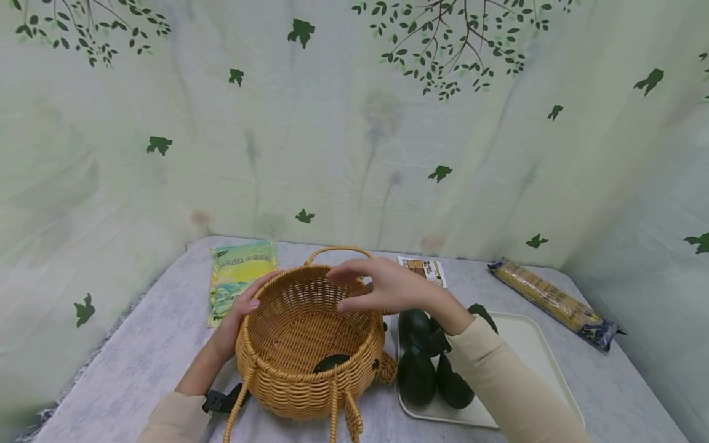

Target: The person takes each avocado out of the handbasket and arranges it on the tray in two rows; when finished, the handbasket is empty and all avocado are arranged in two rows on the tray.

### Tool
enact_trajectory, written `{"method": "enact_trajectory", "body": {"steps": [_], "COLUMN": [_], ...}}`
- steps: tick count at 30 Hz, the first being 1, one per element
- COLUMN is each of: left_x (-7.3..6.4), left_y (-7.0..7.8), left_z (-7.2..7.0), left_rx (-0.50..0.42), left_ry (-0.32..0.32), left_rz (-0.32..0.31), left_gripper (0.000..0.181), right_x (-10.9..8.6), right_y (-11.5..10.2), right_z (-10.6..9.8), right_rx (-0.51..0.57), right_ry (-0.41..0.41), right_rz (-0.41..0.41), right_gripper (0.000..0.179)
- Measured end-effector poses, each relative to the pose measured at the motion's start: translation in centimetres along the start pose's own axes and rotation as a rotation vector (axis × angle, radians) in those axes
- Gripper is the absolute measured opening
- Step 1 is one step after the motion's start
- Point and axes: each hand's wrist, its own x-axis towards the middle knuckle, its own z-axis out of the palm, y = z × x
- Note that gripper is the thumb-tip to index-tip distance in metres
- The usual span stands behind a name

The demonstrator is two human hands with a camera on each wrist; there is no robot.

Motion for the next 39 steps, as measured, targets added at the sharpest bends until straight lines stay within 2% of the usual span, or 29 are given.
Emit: {"method": "enact_trajectory", "body": {"steps": [7, 10, 14, 17, 24, 29, 36, 39], "left_x": [0.0, -0.1, -0.2, -0.2, -0.1, 0.0, 0.1, 0.1], "left_y": [0.0, 0.0, 0.0, 0.0, -0.1, 0.0, 0.2, 0.1], "left_z": [-0.1, -0.1, 0.0, -0.1, -0.2, -0.1, -0.1, -0.1], "left_rx": [0.006, 0.005, 0.009, 0.011, -0.001, 0.004, 0.004, 0.009], "left_ry": [0.004, 0.008, 0.01, 0.006, 0.001, -0.004, 0.003, 0.006], "left_rz": [-0.011, -0.017, -0.025, -0.029, -0.021, -0.024, -0.025, -0.023], "left_gripper": [0.059, 0.059, 0.06, 0.06, 0.06, 0.06, 0.061, 0.062], "right_x": [2.0, 2.8, 3.6, 3.8, 4.3, 4.4, 4.4, 4.5], "right_y": [-0.6, -0.7, -0.7, -0.5, -0.6, -0.7, -0.5, -0.5], "right_z": [0.3, 0.7, 1.6, 2.4, 3.5, 4.1, 4.9, 5.3], "right_rx": [-0.107, -0.143, -0.118, -0.096, -0.188, -0.227, -0.375, -0.433], "right_ry": [-0.109, -0.132, -0.139, -0.157, -0.189, -0.249, -0.329, -0.356], "right_rz": [-0.022, -0.035, -0.039, -0.036, -0.071, -0.047, -0.033, 0.0], "right_gripper": [0.053, 0.053, 0.056, 0.06, 0.064, 0.067, 0.078, 0.083]}}
